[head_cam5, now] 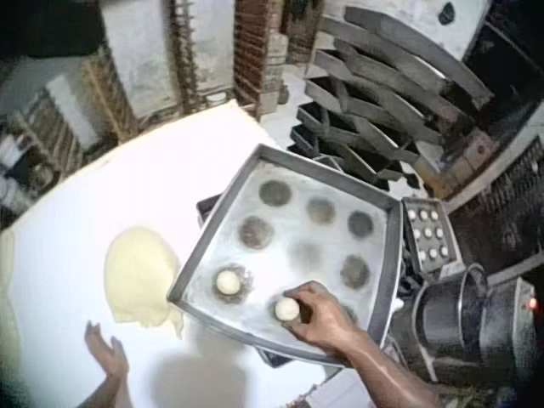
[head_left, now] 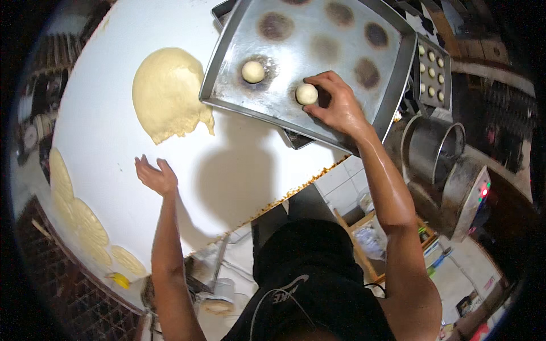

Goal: The person portions and shapes pieces of dough by hand, rolling small portions into rounds and placing them onto metal baking trays.

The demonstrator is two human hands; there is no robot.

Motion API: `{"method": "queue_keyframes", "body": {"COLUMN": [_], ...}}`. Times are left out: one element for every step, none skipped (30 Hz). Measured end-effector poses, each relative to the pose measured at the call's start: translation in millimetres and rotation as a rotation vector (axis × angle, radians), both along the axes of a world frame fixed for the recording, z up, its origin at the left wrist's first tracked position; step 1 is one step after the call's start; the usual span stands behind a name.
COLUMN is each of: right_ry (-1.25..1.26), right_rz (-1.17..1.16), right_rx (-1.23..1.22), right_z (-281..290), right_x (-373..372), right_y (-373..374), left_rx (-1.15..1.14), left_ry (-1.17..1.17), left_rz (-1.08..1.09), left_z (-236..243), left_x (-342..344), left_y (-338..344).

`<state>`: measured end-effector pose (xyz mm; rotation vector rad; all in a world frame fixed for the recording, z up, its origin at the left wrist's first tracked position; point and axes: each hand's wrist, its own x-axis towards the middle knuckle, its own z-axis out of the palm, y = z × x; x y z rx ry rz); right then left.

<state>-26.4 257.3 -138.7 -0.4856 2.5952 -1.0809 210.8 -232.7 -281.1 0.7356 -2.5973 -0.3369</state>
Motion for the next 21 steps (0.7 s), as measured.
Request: {"method": "queue_keyframes", "body": {"right_ry": [0.007, 0.013, 0.015, 0.06, 0.105, 0.149, 0.149, 0.149, 0.148, 0.147, 0.143, 0.153, 0.163, 0.173, 0.189, 0.163, 0.137, 0.11, 0.156, 0.155, 0.153], "right_rz": [0.0, 0.002, 0.017, 0.01, 0.004, 0.009, -0.017, -0.041, -0.062, -0.082, -0.079, -0.078, -0.075, -0.071, -0.033, -0.046, -0.059, -0.073, -0.11, -0.104, -0.099], "right_rx": [0.002, 0.004, -0.001, 0.01, 0.023, 0.026, 0.019, 0.012, 0.004, -0.004, 0.006, -0.021, -0.048, -0.075, -0.052, -0.054, -0.056, -0.057, -0.097, -0.072, -0.04], "right_z": [-4.7, -8.6, -14.4, -13.9, -11.4, -10.0, -6.3, -2.4, 0.8, 3.2, 4.4, 2.9, -0.8, -3.9, -4.3, -2.4, 0.6, 3.0, 6.0, 0.9, -3.3], "right_x": [1.6, 3.2, 6.0, 9.1, 11.3, 12.9, 14.4, 16.4, 19.4, 21.7, 22.8, 24.2, 24.4, 23.8, 20.6, 21.1, 21.2, 21.1, 23.5, 24.0, 24.0], "right_y": [1.1, 2.4, 0.6, 3.5, 6.2, 4.7, 5.6, 6.3, 6.4, 5.8, 4.0, 0.9, -4.4, -8.9, -13.8, -16.1, -17.7, -18.9, -20.5, -21.0, -18.1], "left_rx": [-0.039, -0.079, -0.024, -0.032, -0.071, -0.121, -0.112, -0.101, -0.092, -0.089, -0.085, -0.078, -0.082, -0.086, -0.093, -0.099, -0.061, -0.062, -0.063, -0.063, -0.106], "left_ry": [-0.036, -0.07, 0.001, -0.032, -0.069, -0.106, -0.094, -0.082, -0.072, -0.056, -0.041, -0.025, -0.033, -0.04, -0.047, -0.053, -0.018, -0.037, -0.055, -0.074, -0.081], "left_rz": [-0.013, -0.024, -0.011, 0.006, -0.012, -0.018, -0.023, -0.027, -0.028, -0.027, -0.025, -0.025, -0.02, -0.015, -0.002, 0.01, -0.029, -0.009, 0.011, 0.032, -0.01], "left_z": [-0.2, -1.7, -2.9, 4.3, 2.9, 2.2, 0.4, -1.7, -1.7, -2.9, -4.4, -4.5, -4.6, -4.9, -4.5, -4.7, -10.2, -8.3, -7.4, -5.4, -4.1], "left_x": [-0.2, -0.8, 1.8, -2.9, -4.6, -1.1, 0.1, 1.5, 1.8, 1.4, 1.9, 0.5, -0.7, -1.9, -1.6, -1.4, 3.0, 3.3, 4.5, 4.8, 3.8], "left_y": [-2.1, -3.5, -1.9, 5.7, 5.3, 0.5, -1.8, -4.5, -5.9, -6.9, -7.4, -5.8, -4.4, -2.9, -3.1, -5.5, -13.1, -12.6, -10.1, -10.1, -8.8]}}
